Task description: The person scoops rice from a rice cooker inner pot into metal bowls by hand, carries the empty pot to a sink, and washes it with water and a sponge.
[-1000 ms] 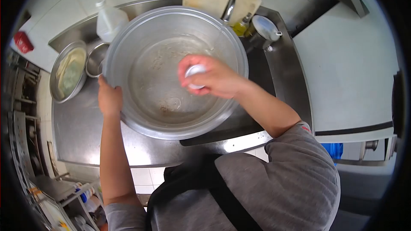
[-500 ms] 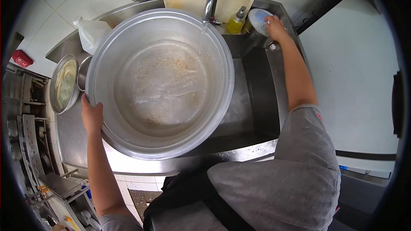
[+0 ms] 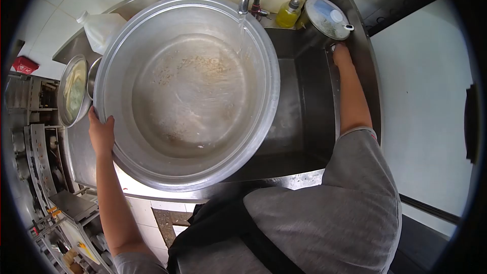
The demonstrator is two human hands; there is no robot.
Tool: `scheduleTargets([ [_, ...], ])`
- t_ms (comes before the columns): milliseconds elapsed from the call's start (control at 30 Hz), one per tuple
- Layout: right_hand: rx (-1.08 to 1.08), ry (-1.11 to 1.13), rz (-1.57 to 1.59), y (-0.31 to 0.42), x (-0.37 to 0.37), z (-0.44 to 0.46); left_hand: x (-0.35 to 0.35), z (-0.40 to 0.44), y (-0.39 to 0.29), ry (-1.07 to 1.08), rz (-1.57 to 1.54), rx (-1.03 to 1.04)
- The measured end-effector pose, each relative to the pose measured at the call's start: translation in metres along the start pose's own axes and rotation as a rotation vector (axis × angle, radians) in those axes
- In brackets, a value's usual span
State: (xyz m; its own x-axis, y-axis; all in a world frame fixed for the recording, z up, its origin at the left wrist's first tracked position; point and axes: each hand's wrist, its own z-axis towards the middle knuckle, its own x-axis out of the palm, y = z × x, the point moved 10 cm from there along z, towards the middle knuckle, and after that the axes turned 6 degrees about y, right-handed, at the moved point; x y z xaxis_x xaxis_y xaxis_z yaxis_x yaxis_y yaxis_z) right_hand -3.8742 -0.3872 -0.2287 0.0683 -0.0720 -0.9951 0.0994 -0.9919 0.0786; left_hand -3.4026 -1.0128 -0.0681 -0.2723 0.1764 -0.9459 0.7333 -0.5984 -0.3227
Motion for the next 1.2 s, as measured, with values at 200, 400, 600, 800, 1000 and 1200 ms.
scheduleTargets([
  [200,-0.028,-0.082,0.029,-0.003,0.020,-0.013,0.000,0.004,0.007,-0.022,-0.007,0.040],
  [400,-0.141,-0.153,0.037,-0.002,0.004,-0.077,-0.001,0.003,0.008,-0.025,-0.041,0.048],
  [600,-0.276,-0.039,1.221,0.076,-0.091,-0.152,-0.003,0.002,0.012,-0.022,-0.070,0.024],
  [800,-0.710,0.192,1.475,0.227,-0.192,-0.258,-0.011,-0.004,0.013,-0.099,-0.094,0.044],
  [1000,-0.921,0.376,1.307,0.345,-0.215,-0.353,-0.046,-0.079,-0.084,-0.249,-0.350,0.627],
  [1200,-1.038,0.408,1.285,0.411,-0.212,-0.422,-0.045,-0.152,-0.133,0.615,-1.196,0.547],
])
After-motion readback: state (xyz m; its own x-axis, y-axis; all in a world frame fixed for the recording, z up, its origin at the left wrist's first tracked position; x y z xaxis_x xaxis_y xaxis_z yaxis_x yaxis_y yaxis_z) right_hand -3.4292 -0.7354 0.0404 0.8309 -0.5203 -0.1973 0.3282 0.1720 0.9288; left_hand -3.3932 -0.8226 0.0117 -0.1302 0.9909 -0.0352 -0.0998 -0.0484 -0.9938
